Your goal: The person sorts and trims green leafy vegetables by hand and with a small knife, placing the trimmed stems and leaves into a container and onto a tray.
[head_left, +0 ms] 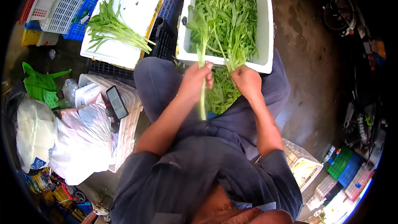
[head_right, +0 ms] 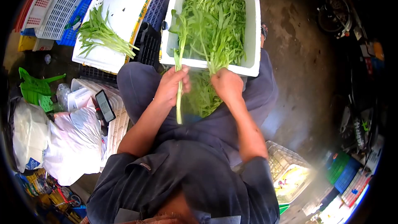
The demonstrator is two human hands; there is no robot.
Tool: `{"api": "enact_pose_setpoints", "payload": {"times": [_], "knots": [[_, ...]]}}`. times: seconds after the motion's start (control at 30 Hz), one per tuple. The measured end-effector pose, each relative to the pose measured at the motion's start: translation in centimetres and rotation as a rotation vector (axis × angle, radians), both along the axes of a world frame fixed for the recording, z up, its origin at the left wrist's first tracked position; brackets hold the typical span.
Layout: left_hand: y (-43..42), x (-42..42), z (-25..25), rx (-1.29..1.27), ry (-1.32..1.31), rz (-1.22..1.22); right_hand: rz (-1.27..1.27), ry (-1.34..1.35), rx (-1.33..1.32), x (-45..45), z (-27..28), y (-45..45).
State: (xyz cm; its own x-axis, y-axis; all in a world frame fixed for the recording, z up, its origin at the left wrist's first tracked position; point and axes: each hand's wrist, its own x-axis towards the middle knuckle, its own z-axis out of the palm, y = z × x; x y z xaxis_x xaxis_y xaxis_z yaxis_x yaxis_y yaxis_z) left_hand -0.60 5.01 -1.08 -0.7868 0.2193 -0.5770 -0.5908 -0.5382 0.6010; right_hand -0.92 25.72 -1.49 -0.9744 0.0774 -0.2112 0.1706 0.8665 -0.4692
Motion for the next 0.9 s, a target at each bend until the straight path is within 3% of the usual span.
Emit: {"api": "enact_pose_setpoints", "payload": {"times": [0.1, 0.2, 0.27, 0.37, 0.57, 0.73, 0.83, 0.9], "knots": [[0.3, -0.6, -0.3, -0.032, 0.012, 0.018, -0.304, 0.046, -0.441, 1.4, 2.3, 0.6], [1.1, -0.8, -0.6, -0.009, -0.012, 0.057, -0.455, 0.074, -0.794, 5.1, 2.8, -1.2], [1.9, -1.0, -0.6, 0.018, -0.016, 0.074, -0.36, 0.133, -0.904, 8.2, 1.9, -2.8], [1.8, -0.9, -1.4, 0.007, -0.053, 0.115, -0.271, 0.141, -0.886, 11.1, -0.3, -4.6], [0.2, 0.8, -3.2, 0.065, -0.104, 0.17, 0.027, 0.219, -0.753, 11.9, 0.4, -5.2], [0.3, 1.4, -2.8, -0.047, -0.091, 0.157, 0.21, 0.282, -0.628, 12.3, -1.7, -5.1], [0.6, 1.6, -1.1, -0.103, -0.082, 0.142, 0.206, 0.159, -0.575, 12.3, -1.8, -5.2], [0.5, 1.7, -0.9, -0.16, -0.035, 0.121, 0.22, 0.018, -0.709, 11.8, -1.6, -4.7]]}}
